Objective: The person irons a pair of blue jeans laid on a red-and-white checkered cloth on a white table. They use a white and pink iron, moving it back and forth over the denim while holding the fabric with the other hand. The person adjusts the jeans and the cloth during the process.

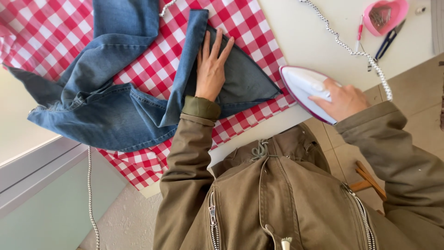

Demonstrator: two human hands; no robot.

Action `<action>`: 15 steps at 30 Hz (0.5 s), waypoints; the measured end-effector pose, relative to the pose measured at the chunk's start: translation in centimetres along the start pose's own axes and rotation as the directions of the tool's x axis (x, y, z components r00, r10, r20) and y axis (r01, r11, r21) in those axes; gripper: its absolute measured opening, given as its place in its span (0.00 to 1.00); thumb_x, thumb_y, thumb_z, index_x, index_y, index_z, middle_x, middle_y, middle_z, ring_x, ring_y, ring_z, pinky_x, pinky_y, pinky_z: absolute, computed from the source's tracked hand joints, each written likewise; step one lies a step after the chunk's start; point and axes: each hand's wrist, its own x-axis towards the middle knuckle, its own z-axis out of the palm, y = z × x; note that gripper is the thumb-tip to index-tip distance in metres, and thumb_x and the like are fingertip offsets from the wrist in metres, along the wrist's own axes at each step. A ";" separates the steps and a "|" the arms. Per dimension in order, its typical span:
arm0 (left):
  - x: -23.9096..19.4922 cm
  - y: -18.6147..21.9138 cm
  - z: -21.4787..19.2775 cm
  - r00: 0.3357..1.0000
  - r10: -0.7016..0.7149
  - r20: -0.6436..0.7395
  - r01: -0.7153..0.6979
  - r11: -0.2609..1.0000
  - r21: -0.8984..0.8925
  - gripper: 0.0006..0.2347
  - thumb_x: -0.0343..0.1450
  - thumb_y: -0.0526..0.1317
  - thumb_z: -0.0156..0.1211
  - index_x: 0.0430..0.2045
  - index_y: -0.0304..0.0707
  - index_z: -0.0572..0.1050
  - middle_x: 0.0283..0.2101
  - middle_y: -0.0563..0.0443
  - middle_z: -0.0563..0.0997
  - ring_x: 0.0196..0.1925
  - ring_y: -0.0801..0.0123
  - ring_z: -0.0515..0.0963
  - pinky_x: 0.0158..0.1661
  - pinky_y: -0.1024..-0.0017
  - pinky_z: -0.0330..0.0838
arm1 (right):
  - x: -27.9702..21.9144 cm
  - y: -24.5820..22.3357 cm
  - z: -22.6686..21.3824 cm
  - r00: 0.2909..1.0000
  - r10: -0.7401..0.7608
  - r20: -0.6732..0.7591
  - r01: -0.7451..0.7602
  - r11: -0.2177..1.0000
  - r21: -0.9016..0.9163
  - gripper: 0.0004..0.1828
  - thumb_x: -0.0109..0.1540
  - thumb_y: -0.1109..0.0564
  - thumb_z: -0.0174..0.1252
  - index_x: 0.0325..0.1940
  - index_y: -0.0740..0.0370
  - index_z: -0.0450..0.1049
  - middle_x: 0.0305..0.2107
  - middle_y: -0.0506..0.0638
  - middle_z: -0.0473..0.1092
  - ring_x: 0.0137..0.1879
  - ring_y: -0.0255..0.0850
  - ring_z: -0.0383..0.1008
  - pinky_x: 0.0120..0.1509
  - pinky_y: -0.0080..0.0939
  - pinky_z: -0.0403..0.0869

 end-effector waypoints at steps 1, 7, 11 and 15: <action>0.0 0.2 0.2 1.000 0.004 0.006 -0.004 1.000 -0.006 0.35 0.71 0.20 0.50 0.73 0.61 0.63 0.79 0.52 0.52 0.81 0.45 0.49 0.76 0.41 0.48 | -0.4 -0.1 -0.8 1.000 0.009 0.003 -0.009 1.000 0.001 0.32 0.65 0.36 0.59 0.61 0.63 0.72 0.34 0.69 0.77 0.37 0.63 0.81 0.46 0.61 0.79; 0.4 0.6 -1.4 0.999 0.020 0.049 -0.022 0.998 0.053 0.34 0.68 0.20 0.49 0.72 0.54 0.64 0.78 0.52 0.54 0.79 0.42 0.50 0.74 0.40 0.50 | 2.2 -3.8 -2.2 0.997 -0.061 -0.038 0.065 0.993 0.096 0.32 0.68 0.37 0.55 0.61 0.69 0.70 0.34 0.69 0.77 0.31 0.55 0.81 0.36 0.54 0.81; 0.6 0.8 -2.9 0.998 0.040 0.053 -0.039 0.999 -0.017 0.32 0.68 0.20 0.48 0.73 0.41 0.62 0.77 0.50 0.56 0.79 0.45 0.52 0.74 0.45 0.51 | 5.7 -7.2 -1.3 0.991 -0.132 -0.014 0.133 0.988 0.083 0.33 0.67 0.37 0.58 0.61 0.69 0.70 0.30 0.68 0.77 0.30 0.55 0.82 0.38 0.55 0.81; 0.3 0.2 -2.4 0.999 0.032 0.039 -0.031 0.999 -0.029 0.31 0.69 0.21 0.48 0.72 0.36 0.59 0.78 0.48 0.56 0.80 0.53 0.54 0.76 0.54 0.50 | 8.8 -9.4 -0.7 0.971 -0.198 -0.132 0.214 0.969 0.123 0.31 0.66 0.38 0.62 0.58 0.68 0.73 0.31 0.67 0.77 0.34 0.57 0.82 0.41 0.57 0.80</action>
